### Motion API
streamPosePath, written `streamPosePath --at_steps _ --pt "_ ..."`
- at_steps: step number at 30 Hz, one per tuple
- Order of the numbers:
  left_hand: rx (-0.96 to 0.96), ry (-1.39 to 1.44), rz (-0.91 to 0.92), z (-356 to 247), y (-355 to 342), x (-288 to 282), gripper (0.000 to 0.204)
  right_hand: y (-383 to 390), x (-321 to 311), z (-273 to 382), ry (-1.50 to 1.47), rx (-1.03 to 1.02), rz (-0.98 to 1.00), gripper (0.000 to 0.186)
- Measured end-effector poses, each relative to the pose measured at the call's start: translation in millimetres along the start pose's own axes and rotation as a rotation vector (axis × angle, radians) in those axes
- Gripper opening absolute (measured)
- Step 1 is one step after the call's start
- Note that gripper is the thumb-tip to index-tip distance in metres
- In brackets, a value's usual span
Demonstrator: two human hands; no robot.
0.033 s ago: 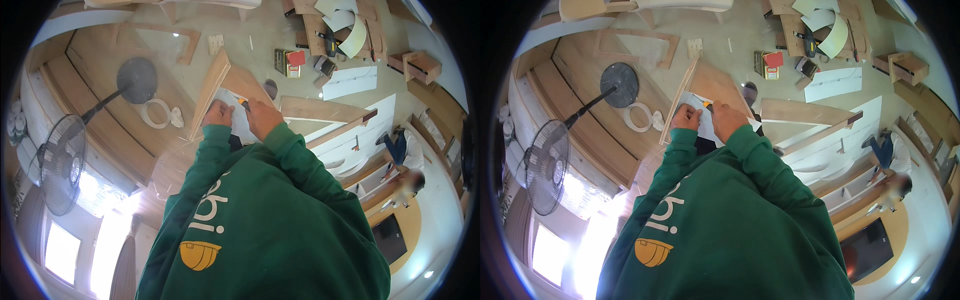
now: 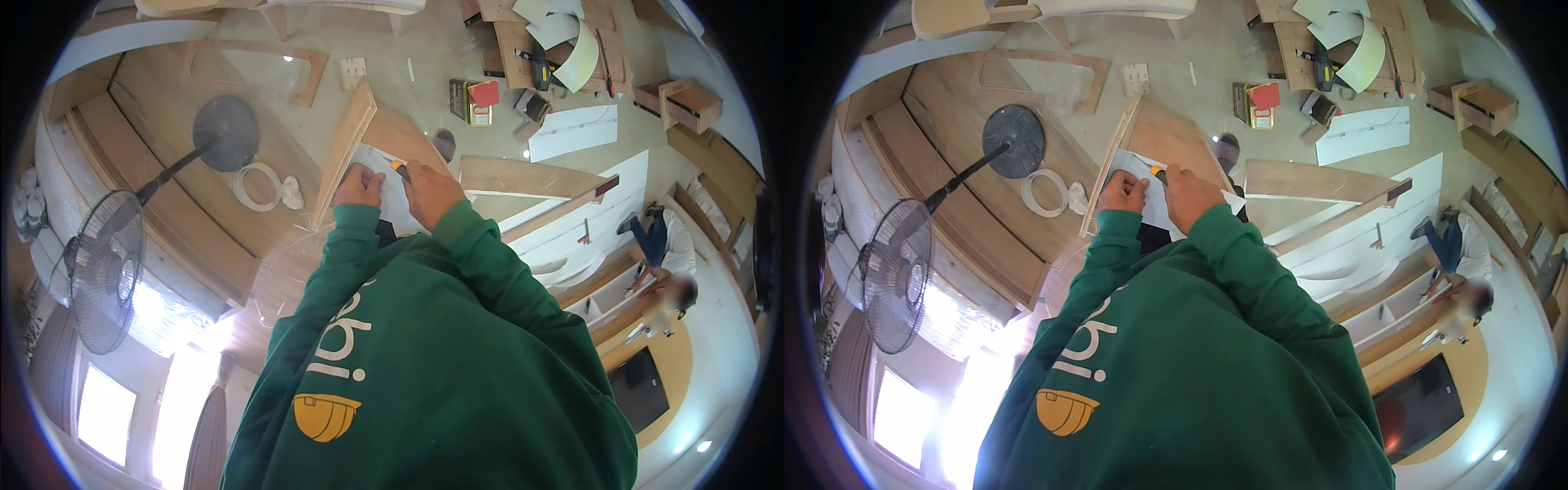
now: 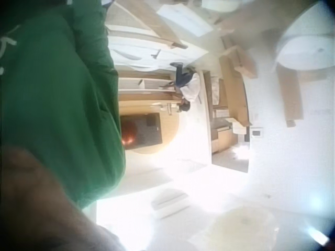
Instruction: The person uses a utility knife to trim excess white laminate or veneer from the edges of a wooden furniture panel. They repeatedly reposition the panel and carefully cut along the edges to remove overhanging material.
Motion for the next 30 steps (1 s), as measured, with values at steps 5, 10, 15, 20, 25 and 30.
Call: streamPosePath --at_steps 5,10,15,20,25,30 --pt "0.001 -0.075 0.006 4.0 -10.0 1.8 0.021 2.7 5.1 -4.3 -0.010 -0.007 -0.035 0.018" --pt "0.216 -0.177 0.080 -24.4 15.9 -21.1 0.018 6.5 8.3 -11.2 -0.072 -0.023 -0.055 0.019" --pt "0.347 0.004 0.144 -92.1 60.4 -83.7 0.030 7.9 1.6 -16.4 -0.086 -0.048 -0.038 0.023" --pt "0.891 -0.281 -0.070 -154.0 -16.3 -114.7 0.029 5.3 4.1 -15.8 -0.072 -0.048 -0.057 0.025" --pt "1.087 -0.809 0.429 -172.0 -90.4 -72.5 0.028 7.0 15.3 -11.8 -0.114 -0.028 -0.139 0.023" --pt "0.969 -1.440 0.689 -208.1 -76.7 -39.4 0.035 5.9 14.7 -0.6 -0.048 0.067 -0.084 0.021"
Point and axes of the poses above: each hand's wrist, its own y-axis away from the middle knuckle, its own x-axis out of the palm, z = x × y, the point moved 1 cm from there along -y, towards the middle knuckle, and after that the axes turned 5 degrees about -x, right-handed, at the moved point
